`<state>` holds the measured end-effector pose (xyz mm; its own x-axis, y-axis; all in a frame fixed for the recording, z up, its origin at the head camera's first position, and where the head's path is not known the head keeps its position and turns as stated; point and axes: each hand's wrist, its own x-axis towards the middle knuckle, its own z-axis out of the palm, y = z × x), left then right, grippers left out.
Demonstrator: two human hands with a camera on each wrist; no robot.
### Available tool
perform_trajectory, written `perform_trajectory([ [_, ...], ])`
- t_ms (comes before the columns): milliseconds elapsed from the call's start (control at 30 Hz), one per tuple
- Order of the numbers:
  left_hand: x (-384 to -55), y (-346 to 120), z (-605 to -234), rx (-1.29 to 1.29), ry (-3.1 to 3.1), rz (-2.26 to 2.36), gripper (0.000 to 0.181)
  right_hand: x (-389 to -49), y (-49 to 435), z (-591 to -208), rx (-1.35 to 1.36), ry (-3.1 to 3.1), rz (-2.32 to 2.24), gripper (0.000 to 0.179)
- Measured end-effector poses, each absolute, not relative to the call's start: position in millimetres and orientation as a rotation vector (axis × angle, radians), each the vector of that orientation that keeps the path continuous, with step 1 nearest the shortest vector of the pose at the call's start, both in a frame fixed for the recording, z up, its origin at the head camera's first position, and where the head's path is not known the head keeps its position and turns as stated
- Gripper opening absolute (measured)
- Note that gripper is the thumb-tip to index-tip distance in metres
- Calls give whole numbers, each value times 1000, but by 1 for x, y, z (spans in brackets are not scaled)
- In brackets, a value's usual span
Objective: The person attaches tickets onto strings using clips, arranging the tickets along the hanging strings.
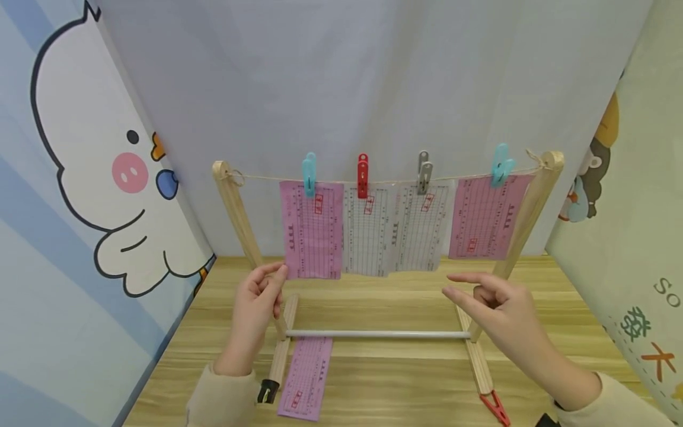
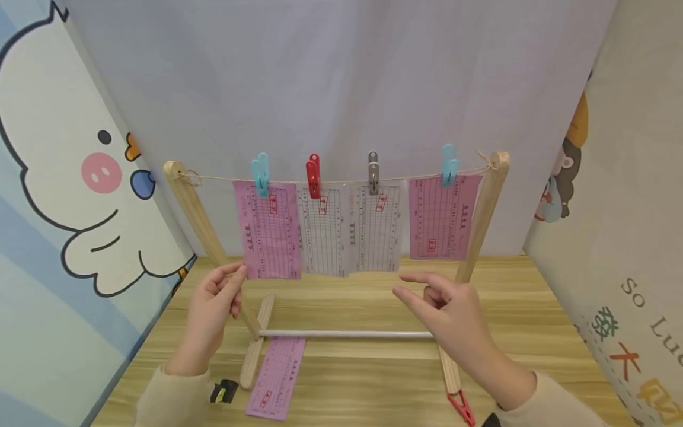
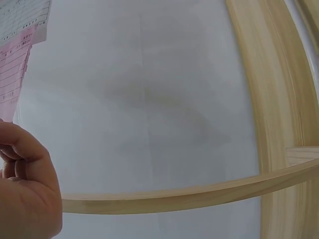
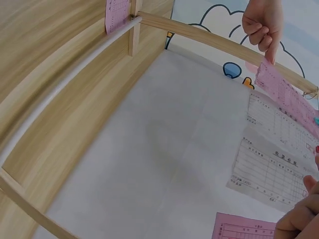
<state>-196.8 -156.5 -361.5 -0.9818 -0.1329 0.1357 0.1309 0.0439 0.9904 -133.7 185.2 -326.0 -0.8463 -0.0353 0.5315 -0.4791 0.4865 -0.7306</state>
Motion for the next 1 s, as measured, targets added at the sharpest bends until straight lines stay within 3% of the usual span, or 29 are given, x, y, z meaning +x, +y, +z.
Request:
perform_trajectory([
  [633,-184,-160,-399,109,-2153,-2052,31,-115,222,-381,59,-2344,1395,12],
  [1000,-177,-161,-419,181,-2218,-2077,32,-103,246,-416,-327,-2433,1526,15],
])
